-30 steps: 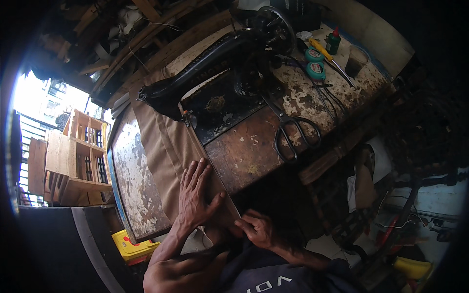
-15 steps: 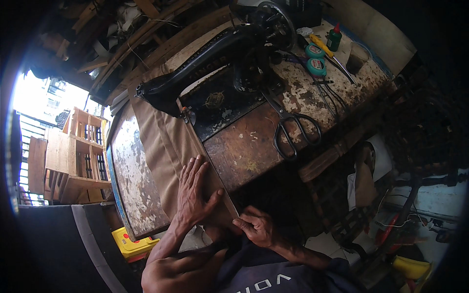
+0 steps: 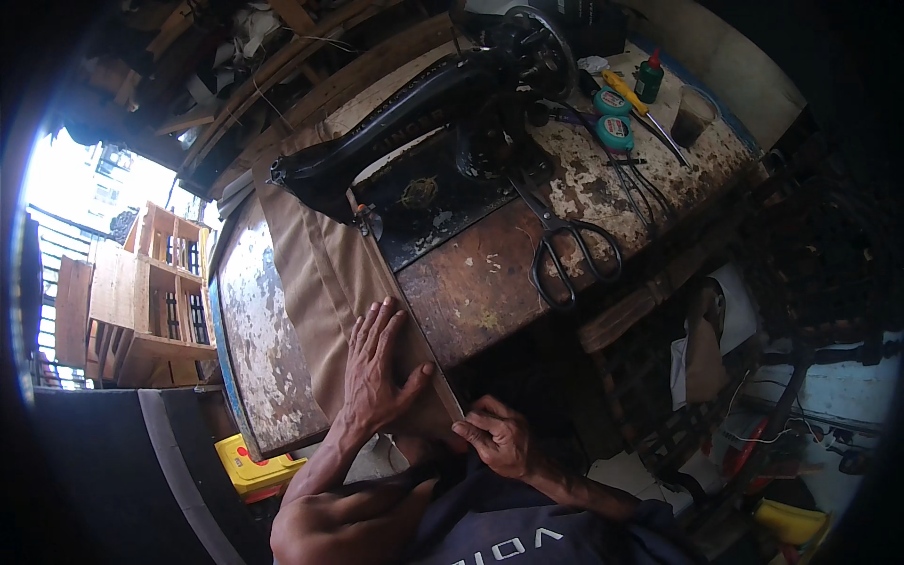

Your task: The person aligns a brown fabric under a sewing machine needle and sews a straight seam along its length. They repeatedly guide the fabric, adjust its position, and trim excess thread with scissors. The fabric remains on the worktable throughout.

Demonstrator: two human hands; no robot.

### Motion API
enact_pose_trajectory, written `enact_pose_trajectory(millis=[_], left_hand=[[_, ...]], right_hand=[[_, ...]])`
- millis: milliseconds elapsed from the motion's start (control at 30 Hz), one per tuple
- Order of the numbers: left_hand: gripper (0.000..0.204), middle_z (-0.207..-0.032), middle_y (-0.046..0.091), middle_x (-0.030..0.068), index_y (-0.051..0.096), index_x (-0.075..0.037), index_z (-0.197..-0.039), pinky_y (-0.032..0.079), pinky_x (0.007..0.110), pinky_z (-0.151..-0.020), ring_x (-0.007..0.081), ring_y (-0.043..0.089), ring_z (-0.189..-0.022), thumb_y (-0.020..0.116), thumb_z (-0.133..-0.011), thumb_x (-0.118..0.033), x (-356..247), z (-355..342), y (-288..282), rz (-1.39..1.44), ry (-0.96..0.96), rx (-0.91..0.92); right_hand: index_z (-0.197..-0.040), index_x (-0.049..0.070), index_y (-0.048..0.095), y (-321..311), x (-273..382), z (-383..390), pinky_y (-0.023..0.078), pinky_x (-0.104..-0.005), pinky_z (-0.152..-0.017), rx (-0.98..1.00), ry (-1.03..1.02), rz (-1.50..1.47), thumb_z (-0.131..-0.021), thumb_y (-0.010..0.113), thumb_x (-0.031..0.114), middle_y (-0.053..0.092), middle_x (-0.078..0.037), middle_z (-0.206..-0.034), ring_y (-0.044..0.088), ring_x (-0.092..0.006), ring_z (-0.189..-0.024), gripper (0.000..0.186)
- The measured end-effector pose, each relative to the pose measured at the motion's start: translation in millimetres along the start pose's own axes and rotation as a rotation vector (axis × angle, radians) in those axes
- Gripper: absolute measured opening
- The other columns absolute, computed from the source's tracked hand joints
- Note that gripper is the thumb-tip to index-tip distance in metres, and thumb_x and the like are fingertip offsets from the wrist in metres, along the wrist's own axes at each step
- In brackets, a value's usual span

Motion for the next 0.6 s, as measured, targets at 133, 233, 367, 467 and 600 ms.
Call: enact_pose_trajectory(millis=[133, 233, 367, 467, 600], left_hand=[[0.087, -0.173, 0.037, 0.0207, 0.048, -0.002, -0.159, 0.02, 0.053, -0.133, 0.0394, 0.029, -0.163, 0.074, -0.093, -0.052, -1, 1, 1, -0.056, 0.004, 0.007], [0.086, -0.173, 0.038, 0.0193, 0.051, -0.003, -0.158, 0.02, 0.054, -0.133, 0.0388, 0.03, -0.163, 0.073, -0.093, -0.054, -3, 2, 2, -0.089, 0.006, 0.011], [0.087, -0.172, 0.041, 0.0177, 0.053, -0.002, -0.157, 0.021, 0.055, -0.133, 0.0389, 0.032, -0.162, 0.073, -0.093, -0.058, -3, 2, 2, -0.125, 0.041, -0.002], [0.093, -0.171, 0.042, 0.017, 0.054, -0.001, -0.156, 0.021, 0.055, -0.133, 0.0391, 0.033, -0.161, 0.075, -0.09, -0.063, -3, 2, -1, -0.129, 0.059, -0.003], [0.098, -0.171, 0.043, 0.017, 0.055, -0.001, -0.155, 0.021, 0.056, -0.133, 0.0389, 0.035, -0.161, 0.076, -0.087, -0.069, -4, 2, -1, -0.155, 0.065, 0.003]], right_hand=[[-0.096, 0.004, 0.078, 1, -9, 1, 0.052, -0.0379, -0.065, 0.003, -0.015, 0.075, -0.101, 0.078, 0.018, 0.065, -0.01, -0.09, 0.066, -0.0252, -0.075, 0.015], [-0.099, 0.004, 0.078, 3, -26, -10, 0.054, -0.0413, -0.067, 0.008, -0.005, 0.168, -0.102, 0.074, 0.015, 0.067, -0.012, -0.091, 0.068, -0.0301, -0.078, 0.012], [-0.104, 0.006, 0.078, 13, -62, -44, 0.058, -0.0469, -0.077, 0.018, -0.046, 0.234, -0.102, 0.069, 0.014, 0.073, -0.018, -0.102, 0.072, -0.0399, -0.094, 0.013], [-0.107, 0.007, 0.079, 20, -80, -64, 0.06, -0.0493, -0.084, 0.035, -0.019, 0.274, -0.102, 0.067, 0.019, 0.076, -0.022, -0.111, 0.074, -0.0428, -0.105, 0.018], [-0.111, 0.009, 0.08, 6, -48, -78, 0.06, -0.0499, -0.084, 0.194, 0.095, 0.457, -0.101, 0.07, 0.031, 0.076, -0.025, -0.111, 0.076, -0.0424, -0.103, 0.026]])
Point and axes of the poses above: each hand's wrist, its own z-axis away from the middle knuckle, its own y-axis out of the palm, x = y × z, the point moved 2 cm from there along -z, towards the middle knuckle
